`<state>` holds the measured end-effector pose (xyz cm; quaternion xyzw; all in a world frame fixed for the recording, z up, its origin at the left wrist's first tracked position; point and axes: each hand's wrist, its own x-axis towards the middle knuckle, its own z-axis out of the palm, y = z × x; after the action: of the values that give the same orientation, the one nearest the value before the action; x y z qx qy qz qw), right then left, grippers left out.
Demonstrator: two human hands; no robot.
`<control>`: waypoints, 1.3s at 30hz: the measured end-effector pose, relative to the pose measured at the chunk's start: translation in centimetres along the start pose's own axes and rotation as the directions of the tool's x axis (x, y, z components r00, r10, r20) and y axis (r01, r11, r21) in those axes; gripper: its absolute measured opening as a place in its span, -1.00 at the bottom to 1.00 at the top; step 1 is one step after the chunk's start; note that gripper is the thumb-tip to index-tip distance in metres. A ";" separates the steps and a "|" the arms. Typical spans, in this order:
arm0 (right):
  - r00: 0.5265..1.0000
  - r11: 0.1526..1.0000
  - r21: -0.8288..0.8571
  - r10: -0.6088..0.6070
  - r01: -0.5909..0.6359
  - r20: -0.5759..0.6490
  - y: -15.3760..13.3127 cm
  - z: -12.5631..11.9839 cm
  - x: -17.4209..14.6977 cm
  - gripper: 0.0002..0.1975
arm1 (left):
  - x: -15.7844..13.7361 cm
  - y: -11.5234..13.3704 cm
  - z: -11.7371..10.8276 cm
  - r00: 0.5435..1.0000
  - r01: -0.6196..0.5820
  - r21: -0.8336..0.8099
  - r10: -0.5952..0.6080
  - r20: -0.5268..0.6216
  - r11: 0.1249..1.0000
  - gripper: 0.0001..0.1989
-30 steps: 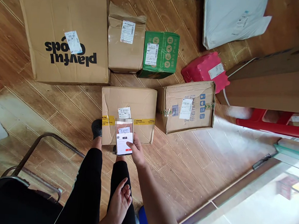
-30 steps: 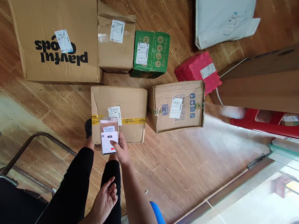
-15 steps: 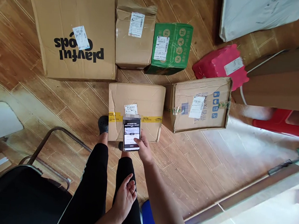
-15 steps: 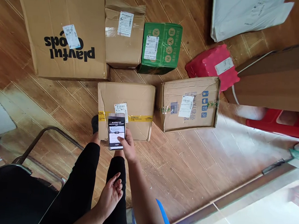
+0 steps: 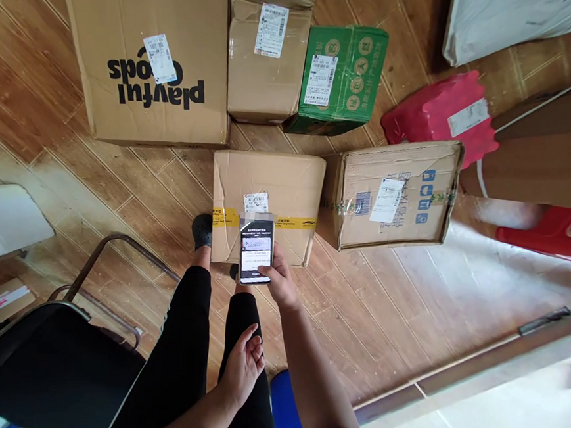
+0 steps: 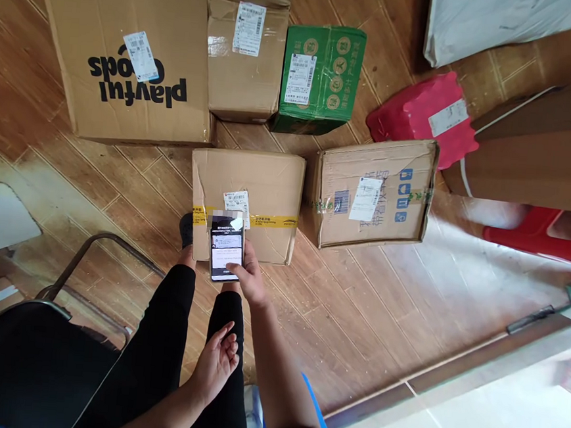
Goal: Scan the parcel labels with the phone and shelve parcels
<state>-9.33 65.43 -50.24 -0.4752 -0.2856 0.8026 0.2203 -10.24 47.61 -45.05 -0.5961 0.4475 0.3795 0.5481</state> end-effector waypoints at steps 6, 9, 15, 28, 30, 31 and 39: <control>0.994 1.000 0.009 0.023 -0.024 0.108 -0.4 -0.2 -0.6 -0.34 | 0.3 0.0 -0.2 1.000 -0.009 0.026 0.009 0.005 1.000 -0.82; 0.989 0.998 0.027 0.049 -0.054 0.141 -0.7 0.2 -0.9 -0.30 | 0.3 0.0 -0.3 1.000 -0.011 0.031 0.011 0.001 0.999 -0.83; 0.993 1.000 0.022 0.003 -0.005 0.117 -1.0 1.3 -1.5 -0.34 | 0.5 0.1 -0.9 1.000 -0.021 0.029 0.020 0.021 0.999 -0.82; 0.999 0.999 0.010 -0.042 0.042 -0.006 -0.4 2.1 -0.6 -0.55 | -0.3 0.7 -0.1 1.000 -0.001 0.066 0.003 -0.019 0.998 -0.84; 1.000 0.999 0.023 -0.029 0.029 0.013 -0.4 2.1 -0.6 -0.49 | -0.4 0.8 0.0 1.000 0.011 0.076 -0.009 -0.029 0.997 -0.84; 0.999 0.999 0.019 -0.034 0.034 0.014 -0.4 2.2 -0.6 -0.49 | -0.5 0.9 0.0 0.999 0.014 0.080 -0.011 -0.037 0.997 -0.85; 0.997 0.996 0.056 -0.072 0.072 0.006 -0.7 2.7 -0.5 -0.47 | -0.6 1.4 0.1 0.998 0.004 0.102 0.002 -0.058 0.995 -0.87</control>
<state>-11.41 64.95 -48.39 -0.4552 -0.2810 0.8036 0.2609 -11.77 47.74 -44.92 -0.5782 0.4820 0.3383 0.5647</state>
